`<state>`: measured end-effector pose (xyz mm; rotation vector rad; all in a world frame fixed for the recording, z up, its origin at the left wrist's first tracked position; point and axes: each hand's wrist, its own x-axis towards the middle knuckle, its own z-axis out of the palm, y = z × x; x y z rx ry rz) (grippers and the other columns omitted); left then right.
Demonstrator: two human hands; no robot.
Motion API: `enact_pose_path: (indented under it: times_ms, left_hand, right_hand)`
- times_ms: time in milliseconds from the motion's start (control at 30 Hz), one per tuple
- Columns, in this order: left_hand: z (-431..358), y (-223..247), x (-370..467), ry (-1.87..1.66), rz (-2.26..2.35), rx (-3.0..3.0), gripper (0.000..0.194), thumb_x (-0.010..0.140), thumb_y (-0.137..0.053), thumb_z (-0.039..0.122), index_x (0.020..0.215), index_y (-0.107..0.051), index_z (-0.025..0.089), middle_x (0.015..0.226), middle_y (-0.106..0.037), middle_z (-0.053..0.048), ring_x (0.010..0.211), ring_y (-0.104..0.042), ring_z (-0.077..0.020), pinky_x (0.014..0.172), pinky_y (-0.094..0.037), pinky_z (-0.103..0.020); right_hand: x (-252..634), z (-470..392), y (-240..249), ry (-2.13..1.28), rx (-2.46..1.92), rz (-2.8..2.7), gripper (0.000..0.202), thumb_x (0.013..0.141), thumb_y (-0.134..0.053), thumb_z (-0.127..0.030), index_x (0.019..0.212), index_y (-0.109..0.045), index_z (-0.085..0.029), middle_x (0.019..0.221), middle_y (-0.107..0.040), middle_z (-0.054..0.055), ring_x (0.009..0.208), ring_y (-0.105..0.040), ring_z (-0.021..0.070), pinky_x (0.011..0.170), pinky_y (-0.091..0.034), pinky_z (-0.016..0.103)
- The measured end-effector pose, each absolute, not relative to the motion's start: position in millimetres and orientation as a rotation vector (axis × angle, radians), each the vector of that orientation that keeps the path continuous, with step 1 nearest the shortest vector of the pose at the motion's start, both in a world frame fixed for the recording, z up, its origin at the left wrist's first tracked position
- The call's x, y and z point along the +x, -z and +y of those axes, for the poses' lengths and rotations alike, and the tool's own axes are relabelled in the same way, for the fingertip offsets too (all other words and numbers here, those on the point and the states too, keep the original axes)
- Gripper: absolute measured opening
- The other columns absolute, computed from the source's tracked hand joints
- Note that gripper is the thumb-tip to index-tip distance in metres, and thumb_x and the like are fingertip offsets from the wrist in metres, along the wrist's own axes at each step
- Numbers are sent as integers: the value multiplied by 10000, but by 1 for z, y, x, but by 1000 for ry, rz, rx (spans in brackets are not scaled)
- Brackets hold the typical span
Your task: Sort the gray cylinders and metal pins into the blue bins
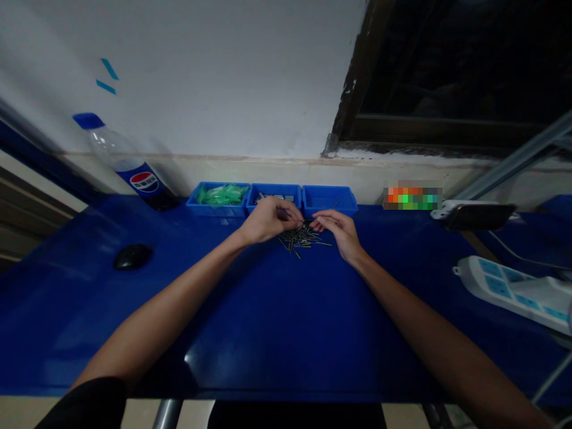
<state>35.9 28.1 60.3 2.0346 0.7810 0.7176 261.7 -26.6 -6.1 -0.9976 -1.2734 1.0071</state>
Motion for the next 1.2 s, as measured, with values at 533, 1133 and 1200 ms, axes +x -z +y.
enact_pose_path:
  times_ms: [533, 1133, 1200]
  left_hand:
    - [26, -35, 47, -875, 801, 1863, 204, 770, -815, 311, 751, -724, 129, 781, -786, -88, 685, -719, -151, 640, -571, -253]
    - [31, -54, 20, -9, 1170, 2709, 273, 860, -616, 77, 1082, -743, 173, 1065, -762, -105, 968, -720, -248, 811, -540, -329]
    - [30, -55, 22, -19, 1191, 2679, 271, 835, -613, 54, 1034, -753, 173, 1011, -766, -95, 897, -716, -230, 753, -528, -307]
  right_hand:
    - [264, -22, 11, -1088, -1020, -1232, 281, 703, -917, -409, 908, -825, -240, 805, -809, 34, 715, -738, 189, 721, -597, 357]
    - [264, -24, 9, -904, -1067, -1180, 393, 794, -801, -338, 1178, -734, -290, 1123, -791, 59, 780, -714, 210, 747, -597, 429]
    - [264, -24, 9, -922, -1059, -1174, 373, 791, -800, -342, 1154, -735, -286, 1099, -790, 56, 757, -699, 201, 735, -587, 425]
